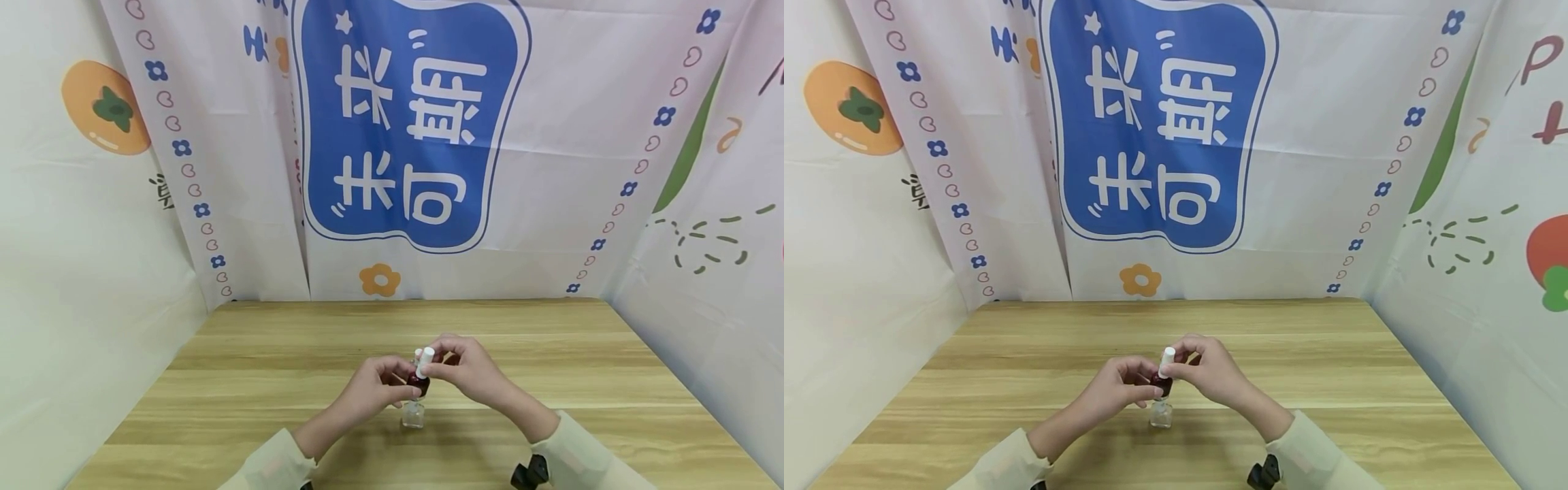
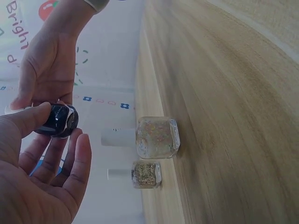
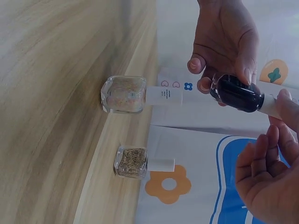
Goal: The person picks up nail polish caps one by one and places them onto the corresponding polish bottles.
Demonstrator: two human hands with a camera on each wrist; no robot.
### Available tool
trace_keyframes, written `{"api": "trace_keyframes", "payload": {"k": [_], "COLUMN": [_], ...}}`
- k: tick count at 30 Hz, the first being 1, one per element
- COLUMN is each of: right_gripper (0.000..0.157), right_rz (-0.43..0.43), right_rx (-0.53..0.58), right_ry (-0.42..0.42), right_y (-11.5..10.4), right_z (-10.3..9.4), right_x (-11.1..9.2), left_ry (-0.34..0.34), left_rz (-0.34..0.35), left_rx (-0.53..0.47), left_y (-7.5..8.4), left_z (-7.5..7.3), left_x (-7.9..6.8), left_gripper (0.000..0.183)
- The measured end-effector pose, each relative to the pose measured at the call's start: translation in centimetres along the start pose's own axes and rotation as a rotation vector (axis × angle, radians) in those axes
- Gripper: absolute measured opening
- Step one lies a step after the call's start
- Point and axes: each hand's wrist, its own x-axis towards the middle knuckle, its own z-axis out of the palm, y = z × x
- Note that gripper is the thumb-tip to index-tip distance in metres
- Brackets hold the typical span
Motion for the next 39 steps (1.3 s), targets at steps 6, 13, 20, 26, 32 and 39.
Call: {"api": "trace_keyframes", "payload": {"k": [6, 13, 20, 26, 32, 39], "right_gripper": [0.013, 0.016, 0.02, 0.021, 0.019, 0.017], "right_rz": [0.009, 0.051, 0.068, 0.081, 0.075, 0.043], "right_rx": [-0.002, 0.015, 0.019, 0.011, 0.014, 0.012], "right_ry": [0.038, 0.073, 0.101, 0.109, 0.101, 0.073], "right_y": [0.2, 0.4, 0.2, 0.0, -0.1, -0.4], "right_z": [0.3, 0.7, 0.9, 1.2, 1.2, 0.9], "right_x": [0.0, 0.0, 0.0, 0.0, 0.2, 0.5], "left_ry": [0.018, 0.036, 0.063, 0.083, 0.093, 0.105], "left_rz": [-0.011, -0.009, -0.008, 0.004, 0.023, 0.02], "left_rx": [0.017, 0.025, 0.028, 0.048, 0.052, 0.053], "left_y": [-0.1, -0.1, 0.1, 0.3, 0.1, 0.2], "left_z": [0.0, 0.1, 0.3, 0.3, 0.0, -0.5], "left_x": [0.0, -0.1, -0.3, -0.4, -0.3, -0.1], "left_gripper": [0.021, 0.021, 0.02, 0.019, 0.019, 0.018]}}
